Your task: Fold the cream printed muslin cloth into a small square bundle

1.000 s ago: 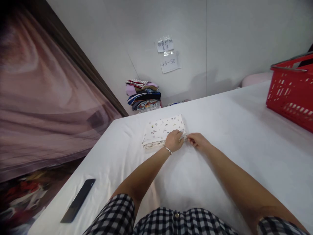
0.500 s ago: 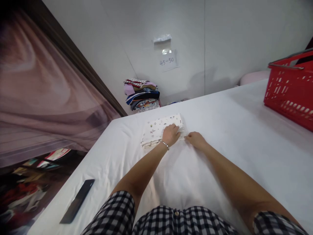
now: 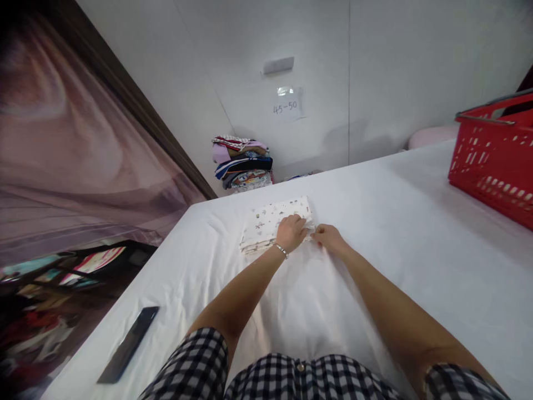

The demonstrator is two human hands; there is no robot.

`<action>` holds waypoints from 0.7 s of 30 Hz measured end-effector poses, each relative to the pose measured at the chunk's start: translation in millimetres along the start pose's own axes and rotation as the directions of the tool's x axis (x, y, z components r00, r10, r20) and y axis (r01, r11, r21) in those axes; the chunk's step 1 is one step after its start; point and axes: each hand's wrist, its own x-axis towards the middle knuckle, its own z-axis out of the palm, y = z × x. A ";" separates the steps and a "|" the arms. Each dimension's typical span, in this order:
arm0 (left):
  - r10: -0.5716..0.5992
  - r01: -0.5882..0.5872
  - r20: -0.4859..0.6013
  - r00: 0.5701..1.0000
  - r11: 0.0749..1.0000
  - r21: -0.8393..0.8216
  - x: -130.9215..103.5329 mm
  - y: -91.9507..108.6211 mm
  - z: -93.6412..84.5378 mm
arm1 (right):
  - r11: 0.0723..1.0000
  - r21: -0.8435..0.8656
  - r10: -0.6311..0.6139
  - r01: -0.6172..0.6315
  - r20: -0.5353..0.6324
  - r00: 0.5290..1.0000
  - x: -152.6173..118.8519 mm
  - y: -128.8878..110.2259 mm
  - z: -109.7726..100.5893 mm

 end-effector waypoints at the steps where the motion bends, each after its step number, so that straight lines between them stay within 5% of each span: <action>1: 0.004 -0.004 0.001 1.000 1.000 0.013 -0.3 0.4 -0.5 | 0.997 0.065 0.043 -0.043 0.005 0.999 -0.5 -1.8 0.7; 6: -0.003 0.003 -0.005 1.000 0.999 0.053 -0.9 3.7 -1.7 | 0.839 0.505 0.193 -0.201 0.068 0.979 -2.9 -11.9 3.0; 9: -0.007 0.006 0.025 1.000 0.998 0.061 -2.7 8.6 1.8 | 0.761 0.615 0.211 -0.206 0.065 0.975 -3.2 -12.4 3.6; 17: -0.024 0.021 0.068 0.997 0.999 0.045 -6.7 14.9 6.5 | 0.738 0.645 0.179 -0.198 0.097 0.979 -7.4 -19.5 -3.6; 21: 0.025 -0.026 0.068 0.997 1.000 0.016 -8.6 17.2 6.2 | 0.844 0.504 0.183 -0.184 0.052 0.982 -4.4 -15.1 -2.8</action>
